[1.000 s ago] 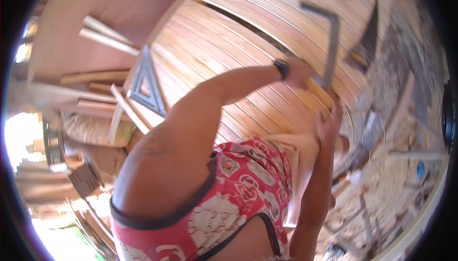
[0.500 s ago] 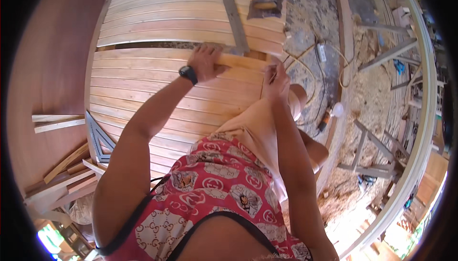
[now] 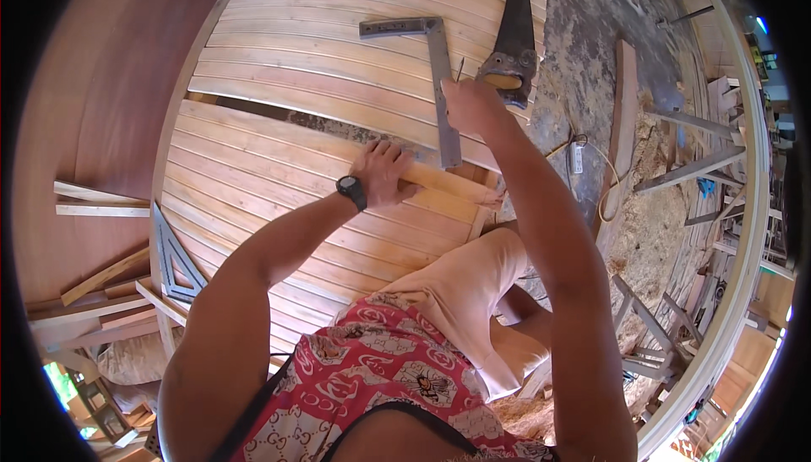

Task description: Measuring and marking a piece of wood with a square and pencil, followed by cutting it with a hand saw.

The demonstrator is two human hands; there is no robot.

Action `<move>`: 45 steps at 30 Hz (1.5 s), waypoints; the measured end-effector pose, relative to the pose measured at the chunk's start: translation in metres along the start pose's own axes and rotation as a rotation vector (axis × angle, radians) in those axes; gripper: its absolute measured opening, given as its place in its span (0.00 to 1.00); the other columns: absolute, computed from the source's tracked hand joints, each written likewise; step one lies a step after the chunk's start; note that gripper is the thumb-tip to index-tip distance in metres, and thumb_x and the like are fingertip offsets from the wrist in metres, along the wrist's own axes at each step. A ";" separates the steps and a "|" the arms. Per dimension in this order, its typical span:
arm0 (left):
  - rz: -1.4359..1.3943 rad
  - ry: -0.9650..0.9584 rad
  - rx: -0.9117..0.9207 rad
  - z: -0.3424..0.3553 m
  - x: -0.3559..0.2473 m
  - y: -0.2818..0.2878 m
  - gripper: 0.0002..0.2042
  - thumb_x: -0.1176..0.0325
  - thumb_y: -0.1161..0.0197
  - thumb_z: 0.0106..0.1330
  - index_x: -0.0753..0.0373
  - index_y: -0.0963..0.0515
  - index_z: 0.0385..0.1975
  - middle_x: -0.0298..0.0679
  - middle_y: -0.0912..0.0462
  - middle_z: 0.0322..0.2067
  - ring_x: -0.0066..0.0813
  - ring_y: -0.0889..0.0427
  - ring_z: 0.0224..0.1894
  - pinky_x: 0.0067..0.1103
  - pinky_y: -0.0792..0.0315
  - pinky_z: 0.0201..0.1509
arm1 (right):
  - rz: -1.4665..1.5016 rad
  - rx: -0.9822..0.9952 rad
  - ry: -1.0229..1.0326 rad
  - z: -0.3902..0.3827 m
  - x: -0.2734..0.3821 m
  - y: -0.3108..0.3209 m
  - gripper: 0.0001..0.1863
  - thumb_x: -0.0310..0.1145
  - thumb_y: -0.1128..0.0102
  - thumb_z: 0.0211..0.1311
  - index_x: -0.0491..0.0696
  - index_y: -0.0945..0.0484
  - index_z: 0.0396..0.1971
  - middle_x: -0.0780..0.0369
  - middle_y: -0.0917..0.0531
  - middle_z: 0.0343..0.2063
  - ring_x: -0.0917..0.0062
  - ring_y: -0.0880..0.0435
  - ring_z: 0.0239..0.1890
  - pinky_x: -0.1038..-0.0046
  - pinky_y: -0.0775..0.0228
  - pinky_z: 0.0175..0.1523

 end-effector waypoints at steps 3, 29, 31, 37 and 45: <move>-0.034 0.021 0.074 0.002 0.002 -0.003 0.32 0.43 0.31 0.59 0.62 0.24 0.55 0.47 0.20 0.47 0.48 0.23 0.54 0.43 0.36 0.65 | -0.085 0.037 0.022 0.037 -0.014 0.012 0.16 0.34 0.41 0.59 0.44 0.21 0.45 0.48 0.12 0.39 0.53 0.11 0.43 0.55 0.17 0.46; 0.008 -0.067 -0.016 0.010 -0.014 -0.004 0.30 0.43 0.26 0.54 0.61 0.20 0.49 0.45 0.17 0.40 0.48 0.20 0.47 0.45 0.30 0.57 | 1.288 -0.364 -0.954 -0.031 -0.197 -0.055 0.26 0.44 0.36 0.57 0.37 0.23 0.46 0.55 0.18 0.34 0.67 0.17 0.36 0.64 0.25 0.44; 0.036 -0.022 0.022 0.013 -0.017 -0.006 0.30 0.42 0.27 0.55 0.60 0.20 0.48 0.46 0.16 0.42 0.48 0.20 0.49 0.45 0.30 0.57 | 1.563 -0.562 -0.944 -0.044 -0.217 -0.058 0.13 0.37 0.37 0.58 0.43 0.20 0.37 0.64 0.21 0.25 0.72 0.21 0.26 0.69 0.28 0.33; -0.020 -0.061 0.023 0.024 -0.038 -0.032 0.32 0.41 0.29 0.58 0.64 0.22 0.49 0.48 0.16 0.44 0.51 0.22 0.53 0.45 0.33 0.62 | 2.079 -0.888 -0.481 -0.164 -0.225 -0.003 0.06 0.31 0.42 0.52 0.45 0.21 0.25 0.57 0.18 0.21 0.65 0.18 0.23 0.56 0.20 0.33; -0.039 -0.077 -0.202 0.006 -0.107 -0.036 0.29 0.49 0.29 0.61 0.68 0.25 0.52 0.53 0.22 0.50 0.54 0.23 0.51 0.46 0.32 0.60 | 1.613 -1.296 -0.119 -0.391 -0.092 0.095 0.27 0.33 0.42 0.69 0.37 0.34 0.64 0.67 0.32 0.24 0.78 0.33 0.26 0.66 0.34 0.43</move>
Point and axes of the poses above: each hand's wrist, its own z-axis towards the middle knuckle, its own y-axis out of the back of the hand, x = y × z, the point moved 6 cm from there along z, towards the middle knuckle
